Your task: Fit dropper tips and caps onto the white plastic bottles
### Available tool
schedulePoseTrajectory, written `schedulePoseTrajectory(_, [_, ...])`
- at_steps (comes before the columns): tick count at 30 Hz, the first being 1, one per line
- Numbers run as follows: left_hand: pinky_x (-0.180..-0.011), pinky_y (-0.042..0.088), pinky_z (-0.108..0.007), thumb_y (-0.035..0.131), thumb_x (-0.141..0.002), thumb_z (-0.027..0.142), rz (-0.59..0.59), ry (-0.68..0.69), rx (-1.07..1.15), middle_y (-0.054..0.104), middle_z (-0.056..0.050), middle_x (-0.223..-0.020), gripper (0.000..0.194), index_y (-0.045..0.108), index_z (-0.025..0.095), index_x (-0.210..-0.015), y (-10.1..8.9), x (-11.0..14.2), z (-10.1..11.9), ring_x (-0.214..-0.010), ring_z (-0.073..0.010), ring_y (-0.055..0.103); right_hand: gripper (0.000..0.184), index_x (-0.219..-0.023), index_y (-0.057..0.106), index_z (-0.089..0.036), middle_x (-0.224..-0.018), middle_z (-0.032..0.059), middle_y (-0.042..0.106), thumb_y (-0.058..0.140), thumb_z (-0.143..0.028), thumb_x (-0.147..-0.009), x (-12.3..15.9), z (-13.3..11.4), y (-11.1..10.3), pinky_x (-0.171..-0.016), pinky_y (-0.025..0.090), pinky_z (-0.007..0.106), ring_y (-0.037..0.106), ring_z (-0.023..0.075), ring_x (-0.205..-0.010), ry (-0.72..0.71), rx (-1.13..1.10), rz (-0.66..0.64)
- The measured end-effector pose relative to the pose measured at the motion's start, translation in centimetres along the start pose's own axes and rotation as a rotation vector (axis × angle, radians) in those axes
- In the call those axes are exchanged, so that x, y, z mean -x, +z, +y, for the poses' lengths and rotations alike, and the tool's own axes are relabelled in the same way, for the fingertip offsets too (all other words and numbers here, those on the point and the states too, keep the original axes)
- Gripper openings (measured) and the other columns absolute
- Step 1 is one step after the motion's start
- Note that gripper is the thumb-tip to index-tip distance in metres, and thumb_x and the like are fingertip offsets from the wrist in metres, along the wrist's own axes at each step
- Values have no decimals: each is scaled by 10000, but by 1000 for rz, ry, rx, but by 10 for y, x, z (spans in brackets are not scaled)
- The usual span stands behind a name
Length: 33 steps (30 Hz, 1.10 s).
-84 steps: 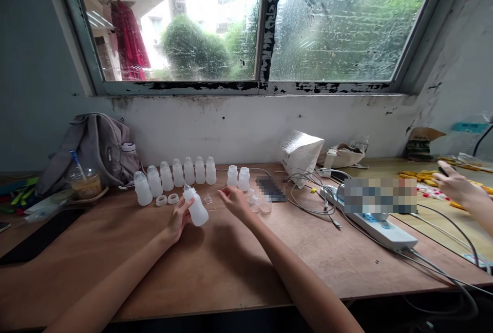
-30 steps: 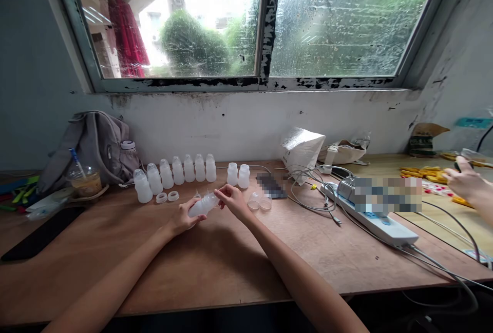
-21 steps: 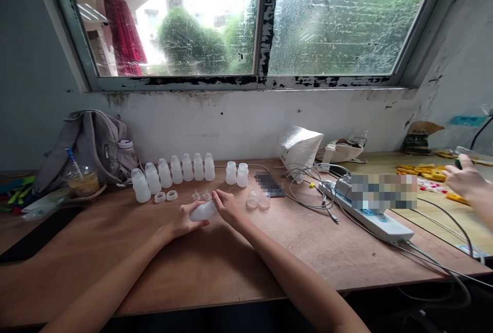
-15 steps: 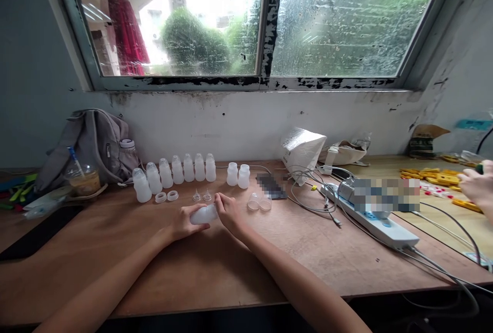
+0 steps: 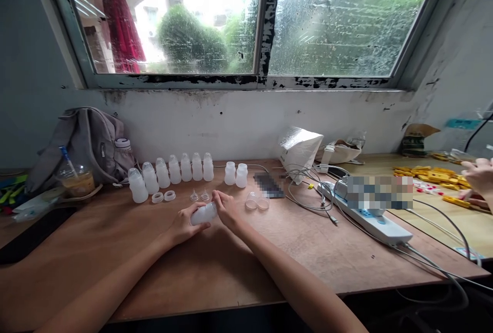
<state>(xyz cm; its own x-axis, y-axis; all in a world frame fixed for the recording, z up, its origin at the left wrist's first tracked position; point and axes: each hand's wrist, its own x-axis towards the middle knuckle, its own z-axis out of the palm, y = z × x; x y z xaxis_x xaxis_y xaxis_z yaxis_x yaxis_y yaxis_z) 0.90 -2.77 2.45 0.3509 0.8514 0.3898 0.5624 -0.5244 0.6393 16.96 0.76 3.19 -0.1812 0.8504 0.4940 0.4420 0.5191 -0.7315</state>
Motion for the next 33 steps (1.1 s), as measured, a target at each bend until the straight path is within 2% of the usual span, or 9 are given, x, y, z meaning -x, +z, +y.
schedulePoseTrajectory(4, [-727,419,-290,428,-759,450,17,-16,123,574,-41,-960,433,410,207,-1116,12,-3,-2,-812,-174,550,351,-731,503,-194,-602,-13,499,353,-508,-777,-12,-9,-24,-444,348,213,442,97,-478,13,-45,-134])
schedulePoseTrajectory(6, [-796,398,-307,386,-790,433,5,-14,202,529,-70,-1063,465,325,195,-1185,17,-4,-5,-903,-180,526,323,-794,495,-193,-638,-17,506,413,-503,-751,-14,-13,-32,-437,373,211,451,88,-468,45,-117,-192])
schedulePoseTrajectory(9, [-887,346,-321,368,-803,434,-45,-22,263,420,-118,-1202,580,160,167,-1273,20,-4,-12,-1052,-187,446,304,-855,506,-191,-731,6,533,462,-468,-737,-13,-20,-37,-478,417,217,487,97,-543,29,-182,-271])
schedulePoseTrajectory(12, [-955,266,-362,350,-804,449,-58,-23,181,295,-123,-1304,596,131,183,-1290,16,-4,-19,-1180,-211,307,325,-958,513,-212,-840,25,552,507,-433,-720,-13,-28,-37,-559,443,231,516,121,-665,-30,-164,-317])
schedulePoseTrajectory(16, [-969,201,-444,443,-747,467,-16,-24,-89,267,-113,-1314,676,140,216,-1298,11,-3,-29,-1211,-266,225,375,-1000,518,-215,-821,27,571,568,-405,-680,-35,-29,-46,-615,438,255,531,140,-713,-105,-28,-257])
schedulePoseTrajectory(22, [-937,258,-418,443,-761,361,111,-30,-323,354,-84,-1232,574,215,233,-1272,6,-4,-41,-1140,-242,303,366,-946,519,-208,-869,34,579,624,-355,-627,-108,-3,-56,-620,405,258,531,130,-669,-126,316,-58])
schedulePoseTrajectory(27, [-929,276,-389,459,-747,318,168,-31,-431,361,-84,-1208,494,322,214,-1210,-2,-7,-44,-1117,-234,314,349,-956,499,-201,-901,55,585,613,-317,-647,-149,23,-39,-698,359,295,514,191,-835,-111,598,-44])
schedulePoseTrajectory(33, [-913,283,-391,439,-754,309,238,-86,-537,389,-100,-1179,462,347,189,-1190,-13,-10,-56,-1105,-241,319,352,-998,455,-201,-956,74,582,558,-350,-696,-169,47,-19,-746,308,337,469,231,-939,38,763,-86])
